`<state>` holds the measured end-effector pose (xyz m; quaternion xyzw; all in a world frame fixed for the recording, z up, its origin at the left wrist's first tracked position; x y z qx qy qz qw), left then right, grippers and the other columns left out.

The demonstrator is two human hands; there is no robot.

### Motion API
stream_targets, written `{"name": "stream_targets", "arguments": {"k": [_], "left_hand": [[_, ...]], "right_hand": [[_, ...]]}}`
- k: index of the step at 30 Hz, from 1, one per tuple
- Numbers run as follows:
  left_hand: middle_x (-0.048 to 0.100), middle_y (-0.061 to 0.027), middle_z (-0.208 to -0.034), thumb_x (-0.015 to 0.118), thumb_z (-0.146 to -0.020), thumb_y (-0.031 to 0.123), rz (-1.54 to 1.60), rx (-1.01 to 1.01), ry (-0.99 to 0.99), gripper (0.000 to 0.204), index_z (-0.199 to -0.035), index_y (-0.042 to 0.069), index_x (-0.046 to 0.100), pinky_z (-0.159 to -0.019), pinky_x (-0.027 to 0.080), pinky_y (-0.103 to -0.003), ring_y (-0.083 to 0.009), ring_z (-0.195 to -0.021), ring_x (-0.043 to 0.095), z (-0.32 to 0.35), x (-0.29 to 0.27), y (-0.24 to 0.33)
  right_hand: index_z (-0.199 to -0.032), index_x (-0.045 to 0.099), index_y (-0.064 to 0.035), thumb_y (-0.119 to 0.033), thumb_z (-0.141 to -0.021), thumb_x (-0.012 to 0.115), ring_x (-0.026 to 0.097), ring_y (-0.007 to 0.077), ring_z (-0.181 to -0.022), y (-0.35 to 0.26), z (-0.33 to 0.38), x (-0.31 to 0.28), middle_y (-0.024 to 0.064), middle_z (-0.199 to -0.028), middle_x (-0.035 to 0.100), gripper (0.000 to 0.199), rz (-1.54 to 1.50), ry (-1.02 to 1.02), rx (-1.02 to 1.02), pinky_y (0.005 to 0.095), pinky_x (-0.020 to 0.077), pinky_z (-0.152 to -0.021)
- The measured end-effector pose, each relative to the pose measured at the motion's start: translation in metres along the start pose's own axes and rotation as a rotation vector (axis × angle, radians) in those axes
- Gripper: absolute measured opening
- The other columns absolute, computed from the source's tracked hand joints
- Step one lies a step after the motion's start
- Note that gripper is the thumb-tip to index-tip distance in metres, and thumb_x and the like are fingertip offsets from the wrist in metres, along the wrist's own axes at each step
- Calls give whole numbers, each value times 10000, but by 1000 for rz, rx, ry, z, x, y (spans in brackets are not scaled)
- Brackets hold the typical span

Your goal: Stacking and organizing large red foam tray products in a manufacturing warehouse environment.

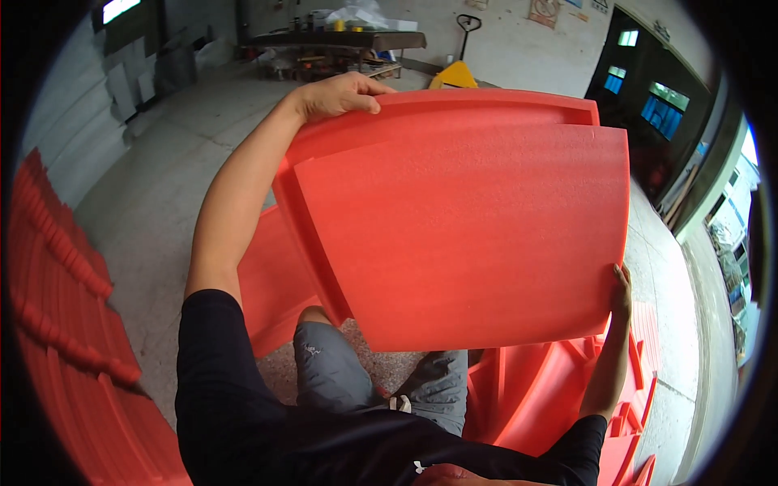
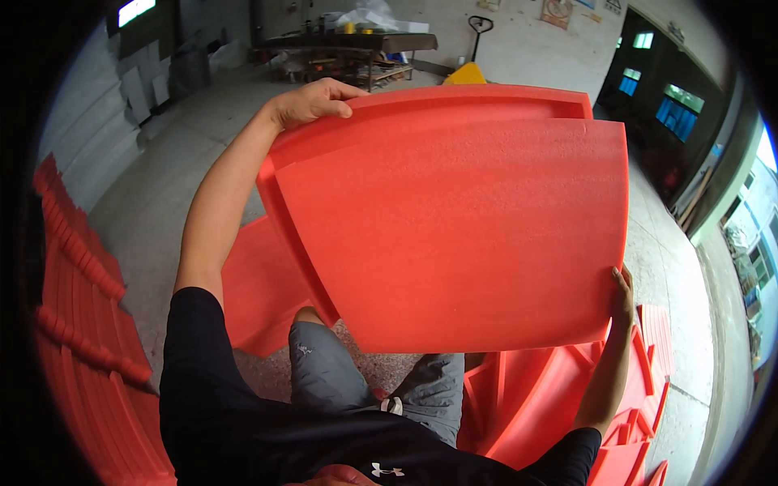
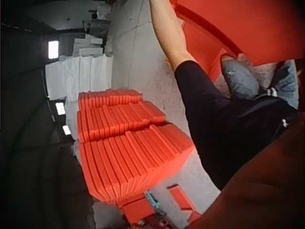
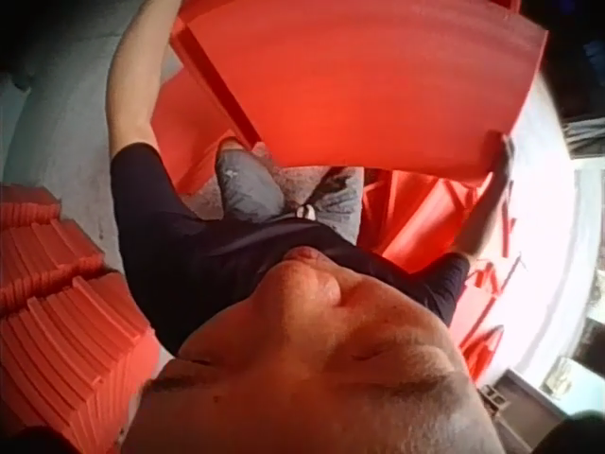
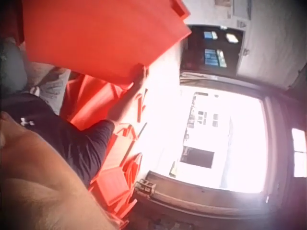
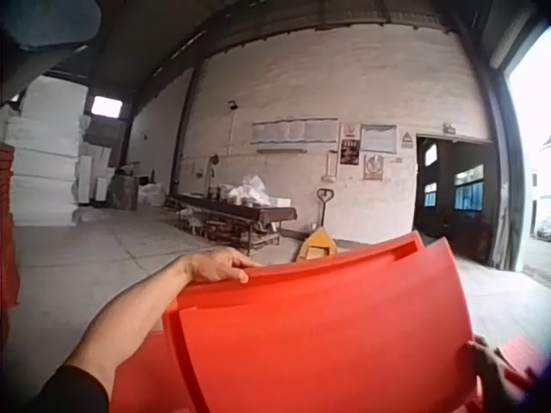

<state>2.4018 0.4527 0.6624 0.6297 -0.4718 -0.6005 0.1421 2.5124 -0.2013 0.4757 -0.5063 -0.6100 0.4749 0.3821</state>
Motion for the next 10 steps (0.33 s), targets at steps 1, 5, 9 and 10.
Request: {"name": "stream_targets", "arguments": {"k": [1, 5, 9, 10], "left_hand": [[623, -93, -1115, 567, -828, 143, 41, -24, 10, 452, -1264, 36, 518, -849, 479, -250, -130, -955, 588, 6, 1, 1], [624, -107, -1110, 603, -818, 174, 85, -60, 7, 464, -1257, 43, 527, -847, 487, -257, -144, -959, 596, 18, -16, -2], [601, -120, -1153, 614, -823, 194, 106, -120, -51, 514, -1285, 10, 485, -865, 483, -271, -160, -990, 588, 27, -23, 0], [605, -119, -1146, 621, -819, 203, 131, -119, -60, 519, -1282, 9, 488, -868, 484, -268, -160, -996, 588, 29, -23, 0]], "right_hand": [[-1251, 493, 7, -256, -864, 561, 522, 186, -1072, 10, -8, 12, 93, -1151, 578, 473, -11, 24, 1, 311, 388, -936], [-1262, 476, -24, -298, -881, 564, 542, 186, -1021, 37, -33, 68, 78, -1126, 573, 477, 0, -61, -58, 320, 430, -896], [-1285, 453, -32, -346, -857, 587, 529, 210, -1070, 44, -42, 87, 81, -1165, 559, 548, -92, -109, 39, 331, 411, -935], [-1291, 450, -40, -380, -839, 605, 523, 221, -1088, 46, -43, 88, 83, -1186, 549, 586, -85, -154, 50, 335, 404, -948]]}}
Point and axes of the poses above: each hand's wrist, its own z-axis away from the middle knuckle, its own x-axis out of the palm, y = z × x, the point moved 1 cm from there along -z, towards the middle knuckle
